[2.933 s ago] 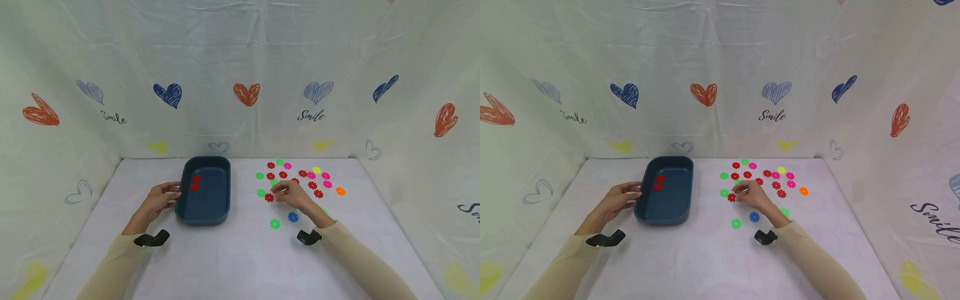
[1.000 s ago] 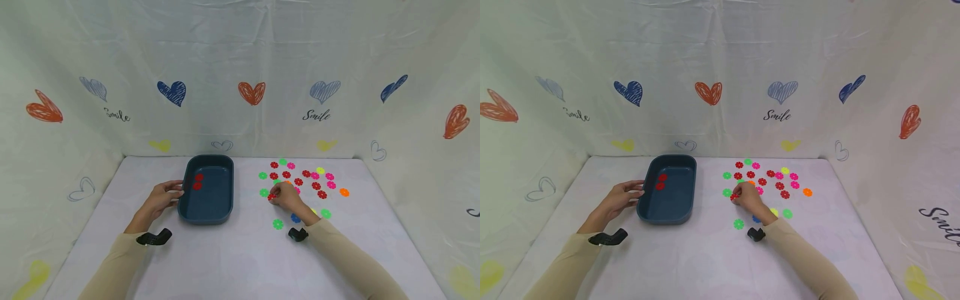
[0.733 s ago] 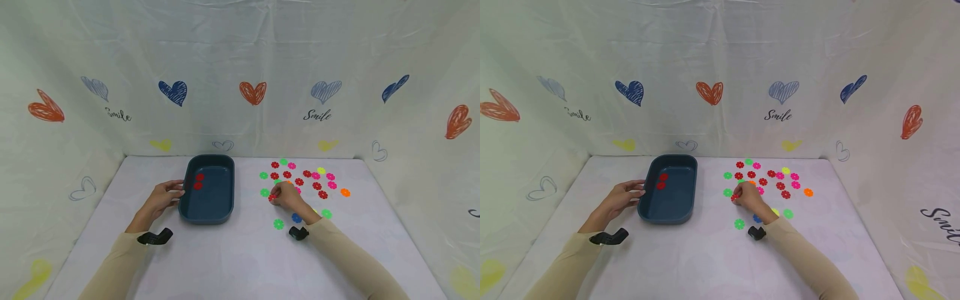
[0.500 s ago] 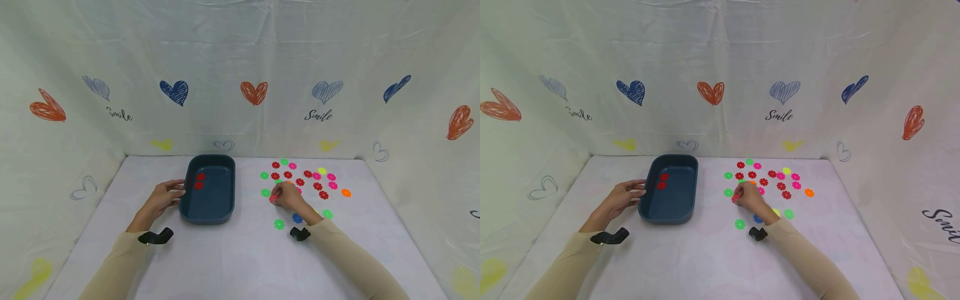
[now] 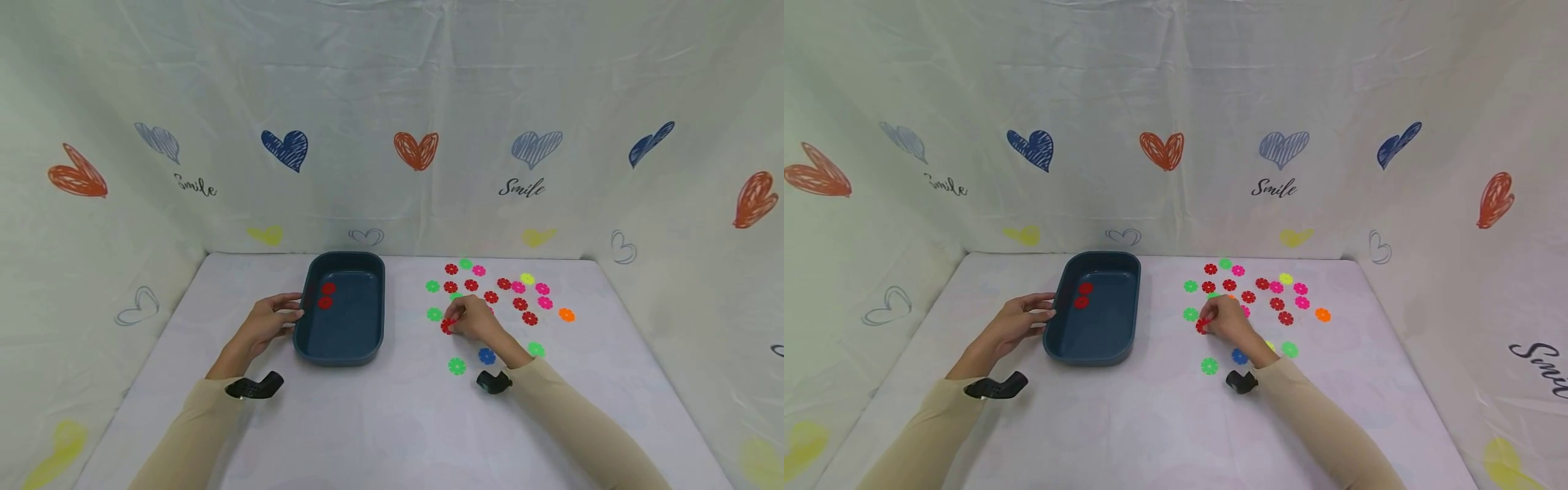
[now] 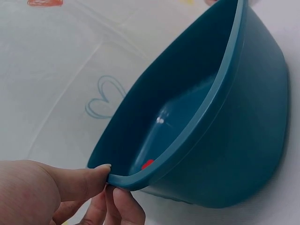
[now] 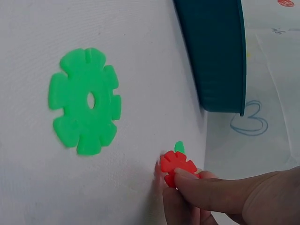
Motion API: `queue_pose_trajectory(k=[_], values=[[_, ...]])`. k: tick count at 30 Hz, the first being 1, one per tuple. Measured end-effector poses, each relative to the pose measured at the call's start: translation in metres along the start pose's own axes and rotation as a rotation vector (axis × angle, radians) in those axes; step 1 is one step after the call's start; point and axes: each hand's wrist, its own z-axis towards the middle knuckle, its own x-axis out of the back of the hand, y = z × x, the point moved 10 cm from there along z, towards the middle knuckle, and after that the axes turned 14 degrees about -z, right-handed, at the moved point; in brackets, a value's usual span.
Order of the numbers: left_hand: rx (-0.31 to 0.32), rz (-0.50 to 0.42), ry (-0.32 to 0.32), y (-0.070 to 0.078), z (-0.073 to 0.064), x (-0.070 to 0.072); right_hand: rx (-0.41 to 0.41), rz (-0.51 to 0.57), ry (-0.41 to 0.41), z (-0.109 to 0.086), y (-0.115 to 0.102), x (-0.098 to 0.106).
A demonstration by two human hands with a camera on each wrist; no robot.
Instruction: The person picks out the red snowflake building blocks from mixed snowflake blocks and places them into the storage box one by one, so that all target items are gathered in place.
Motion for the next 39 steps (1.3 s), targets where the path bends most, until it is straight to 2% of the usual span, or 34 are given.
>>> queue_pose_trajectory(k=[9,14,26,39], values=[[-0.007,0.004,-0.008,0.000,0.000,0.000,0.068,-0.005,0.028,0.002,-0.014,0.005],[-0.007,0.000,-0.012,0.001,-0.001,0.001,0.093,0.030,0.031,0.005,-0.027,0.009],[-0.008,-0.006,-0.010,0.001,-0.001,0.001,0.139,0.142,0.061,0.012,-0.070,0.015],[-0.007,-0.010,-0.014,0.001,0.000,-0.001,0.200,0.187,0.056,0.023,-0.120,0.009]])
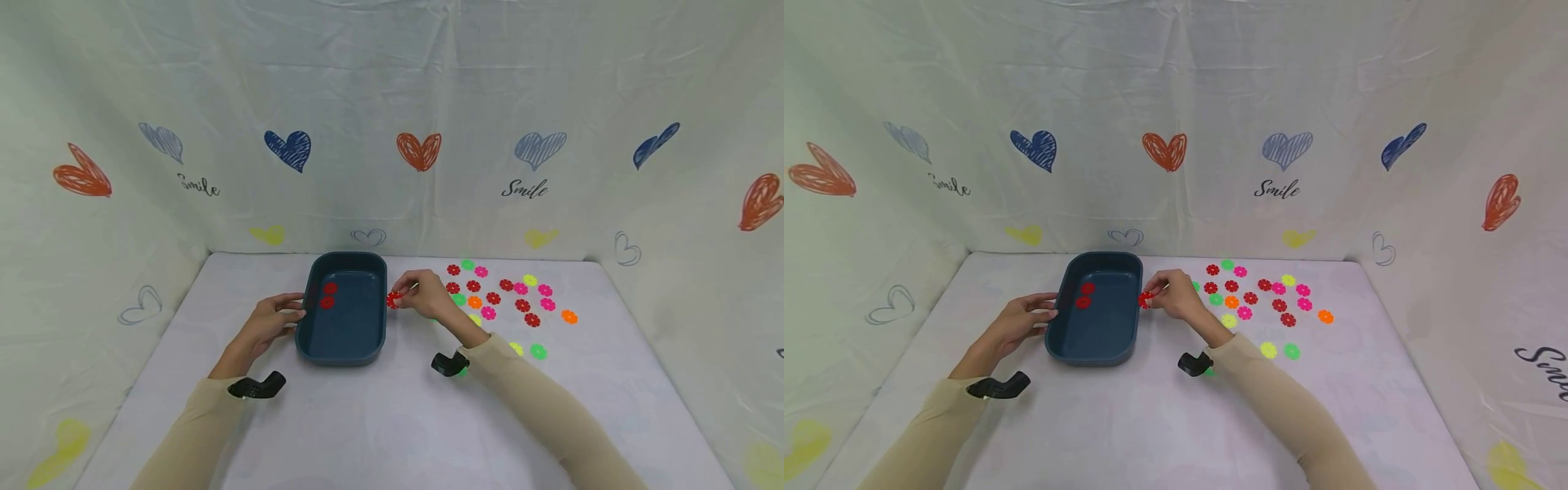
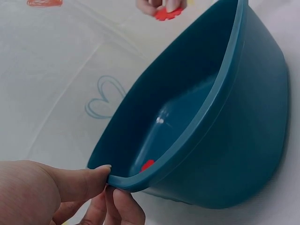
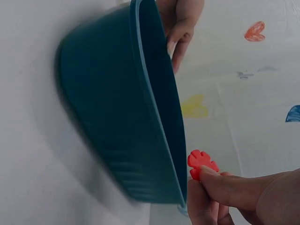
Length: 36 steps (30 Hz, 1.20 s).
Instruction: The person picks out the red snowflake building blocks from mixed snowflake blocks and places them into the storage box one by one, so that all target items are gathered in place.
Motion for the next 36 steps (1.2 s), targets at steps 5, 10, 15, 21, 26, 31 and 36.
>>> queue_pose_trajectory(k=[5,10,15,21,26,31,36], values=[[-0.004,0.001,0.005,0.000,0.001,0.001,0.027,0.021,-0.033,0.006,-0.015,-0.012],[-0.006,-0.006,0.004,0.001,0.001,0.000,0.064,0.017,-0.066,0.013,-0.027,-0.026],[-0.005,-0.011,0.007,0.001,0.000,0.000,0.090,-0.001,-0.085,0.019,-0.038,-0.038],[0.000,-0.017,0.008,0.002,-0.001,0.000,0.093,-0.012,-0.109,0.025,-0.048,-0.049],[0.002,-0.018,0.005,0.001,-0.001,0.001,0.105,-0.019,-0.116,0.031,-0.058,-0.055],[-0.002,-0.025,0.002,0.000,0.000,0.001,0.112,-0.034,-0.135,0.036,-0.065,-0.062],[-0.006,-0.032,0.003,0.001,0.000,0.001,0.106,-0.050,-0.160,0.042,-0.071,-0.069]])
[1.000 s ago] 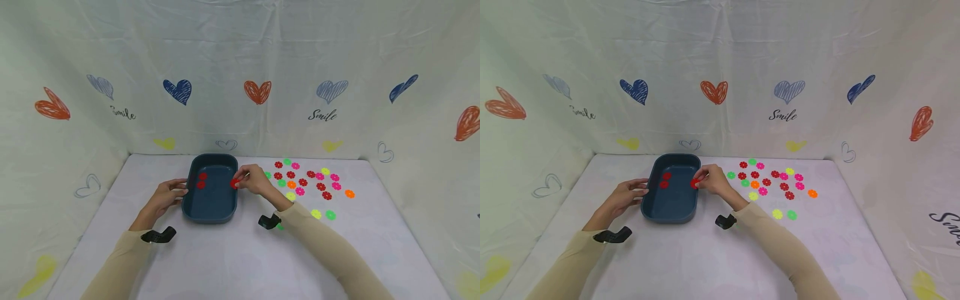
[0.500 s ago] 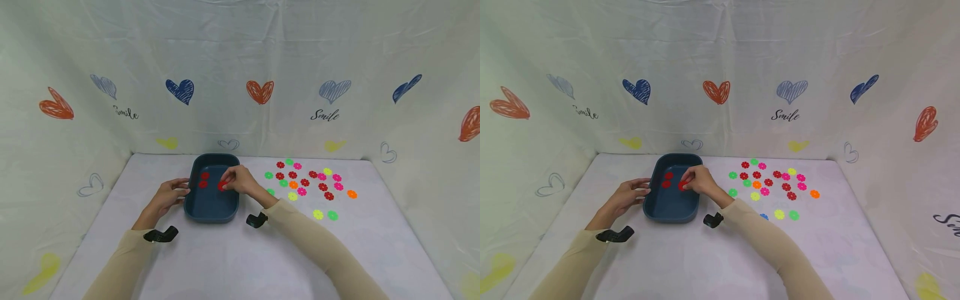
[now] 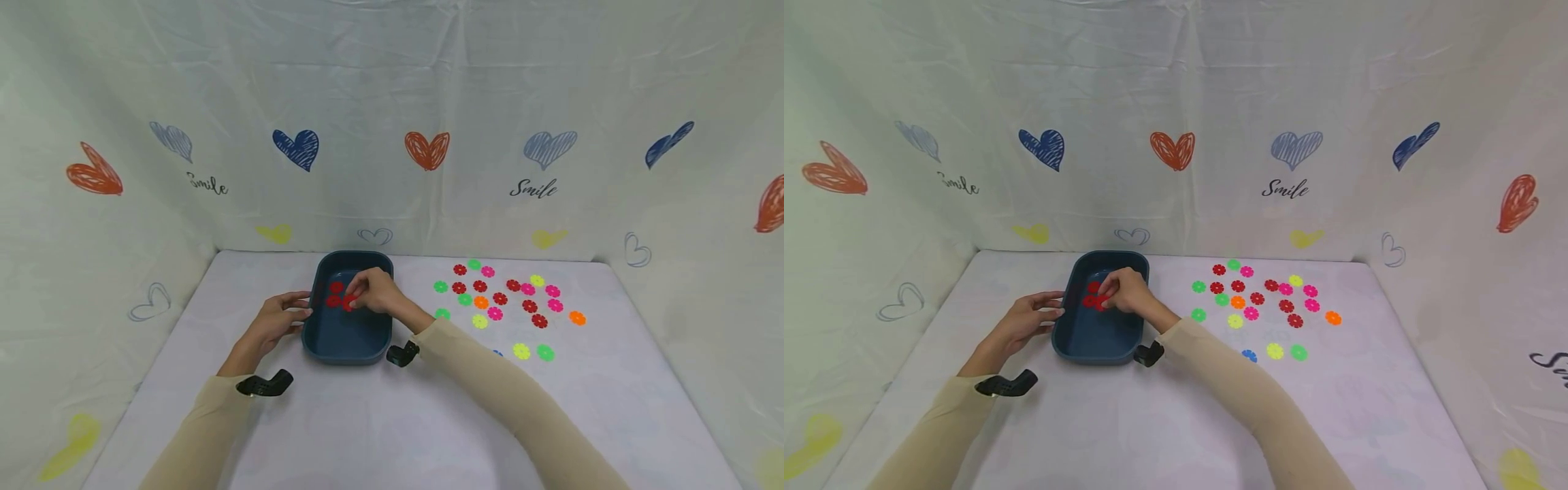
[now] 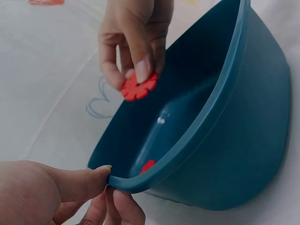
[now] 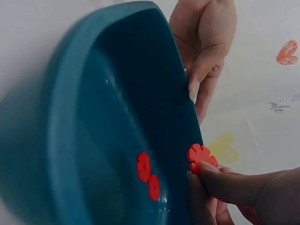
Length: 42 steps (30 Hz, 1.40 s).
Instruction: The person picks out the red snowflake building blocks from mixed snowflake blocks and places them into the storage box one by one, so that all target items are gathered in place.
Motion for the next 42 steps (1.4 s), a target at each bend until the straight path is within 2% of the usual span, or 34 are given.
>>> queue_pose_trajectory(k=[20,42], values=[[-0.006,0.010,-0.005,0.000,0.000,0.000,-0.029,-0.054,-0.079,0.029,-0.004,-0.026],[-0.007,0.010,-0.003,0.000,-0.001,-0.001,-0.085,-0.050,-0.160,0.044,-0.003,-0.048]])
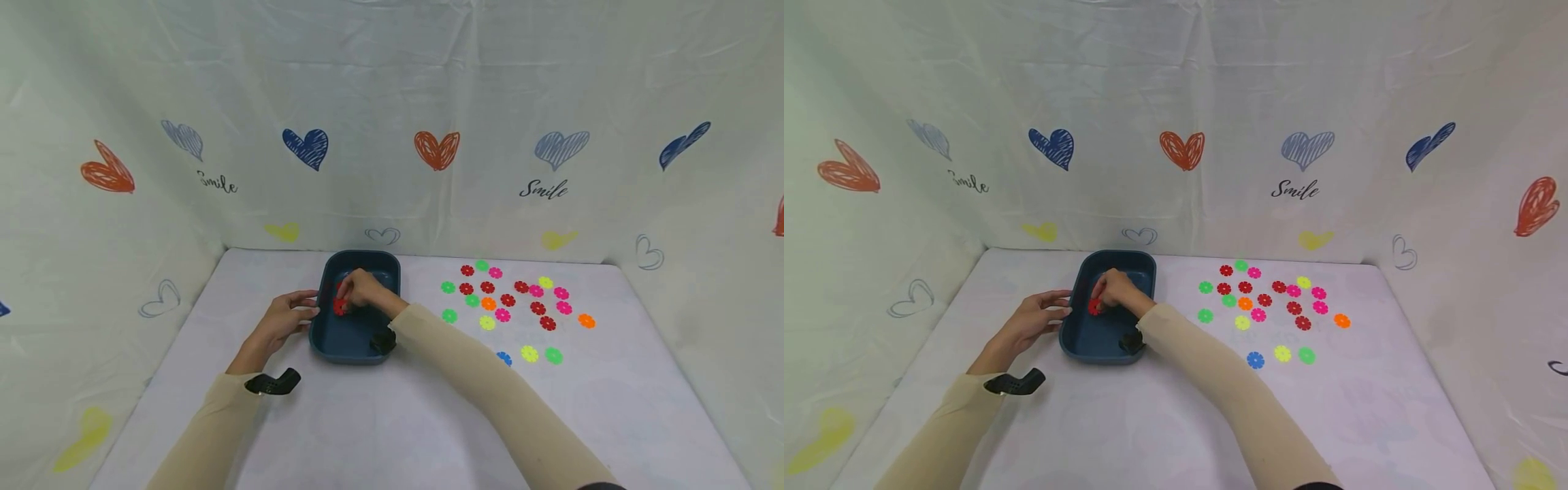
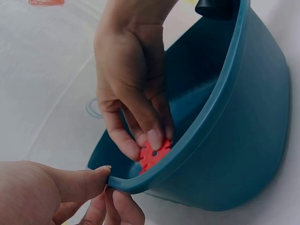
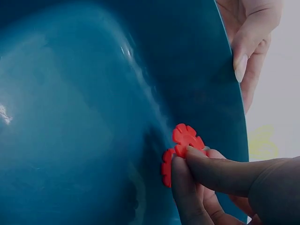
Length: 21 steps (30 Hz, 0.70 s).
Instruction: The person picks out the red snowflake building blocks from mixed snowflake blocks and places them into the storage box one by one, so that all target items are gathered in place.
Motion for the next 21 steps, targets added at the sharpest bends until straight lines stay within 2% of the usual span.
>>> queue_pose_trajectory(k=[11,21], values=[[-0.015,-0.002,0.000,0.001,-0.001,0.000,-0.005,0.060,-0.052,0.001,0.000,-0.011],[-0.007,-0.012,0.012,-0.001,0.000,0.000,-0.029,0.020,-0.031,0.002,-0.002,-0.013]])
